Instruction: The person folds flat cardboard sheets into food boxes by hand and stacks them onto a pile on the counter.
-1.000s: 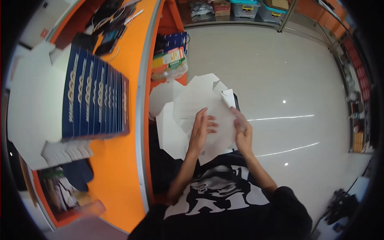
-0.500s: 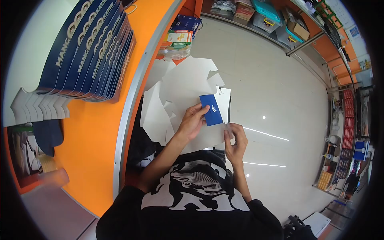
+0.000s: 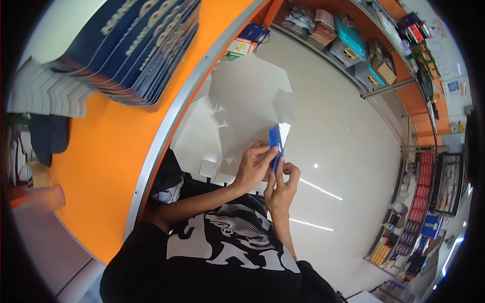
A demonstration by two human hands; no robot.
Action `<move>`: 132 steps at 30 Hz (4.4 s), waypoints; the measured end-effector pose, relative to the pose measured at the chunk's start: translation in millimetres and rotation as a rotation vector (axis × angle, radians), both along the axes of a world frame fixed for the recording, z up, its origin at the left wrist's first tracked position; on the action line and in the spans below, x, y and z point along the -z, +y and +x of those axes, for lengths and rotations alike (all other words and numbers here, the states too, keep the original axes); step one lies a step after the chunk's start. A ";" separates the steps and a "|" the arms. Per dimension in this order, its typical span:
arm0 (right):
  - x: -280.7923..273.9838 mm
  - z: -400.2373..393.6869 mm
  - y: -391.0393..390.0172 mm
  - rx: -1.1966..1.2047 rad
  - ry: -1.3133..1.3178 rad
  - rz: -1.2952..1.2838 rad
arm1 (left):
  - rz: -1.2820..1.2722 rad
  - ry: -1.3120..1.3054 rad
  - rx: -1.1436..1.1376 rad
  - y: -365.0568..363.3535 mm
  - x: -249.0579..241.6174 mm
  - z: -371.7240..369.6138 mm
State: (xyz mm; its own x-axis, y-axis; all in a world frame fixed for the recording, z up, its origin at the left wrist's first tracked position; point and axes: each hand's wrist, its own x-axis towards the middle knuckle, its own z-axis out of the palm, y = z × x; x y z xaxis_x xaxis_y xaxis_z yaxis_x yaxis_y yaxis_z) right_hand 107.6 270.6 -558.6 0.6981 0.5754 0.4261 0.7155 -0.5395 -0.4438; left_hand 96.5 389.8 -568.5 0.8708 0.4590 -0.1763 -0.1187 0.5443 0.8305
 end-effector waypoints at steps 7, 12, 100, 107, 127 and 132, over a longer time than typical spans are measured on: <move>15.9 -10.2 9.7 0.217 -0.003 0.032 | 0.367 0.001 0.006 3.4 -12.8 -2.0; 12.3 -8.8 14.5 0.184 0.010 0.033 | 0.487 -0.017 -0.018 0.5 -10.4 1.7; -25.7 8.4 6.9 -0.555 0.504 0.022 | -0.525 -0.146 0.373 59.5 49.1 -25.5; -24.6 -5.5 15.6 -0.368 0.511 0.131 | -0.319 0.228 0.215 49.3 23.5 -18.4; 22.3 32.6 -4.3 0.027 0.975 0.212 | 0.423 0.264 0.246 25.3 54.6 -5.9; -1.3 38.8 27.1 -0.037 0.871 0.219 | 0.396 0.393 0.342 54.5 61.6 -11.3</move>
State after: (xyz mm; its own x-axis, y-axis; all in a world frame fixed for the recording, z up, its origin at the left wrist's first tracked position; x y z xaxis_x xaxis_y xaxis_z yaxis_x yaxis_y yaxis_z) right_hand 146.3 297.6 -557.4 0.8077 0.5720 -0.1427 0.0929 -0.3625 -0.9273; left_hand 85.2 444.2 -630.1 0.8842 0.2631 -0.3858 0.3602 0.1417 0.9221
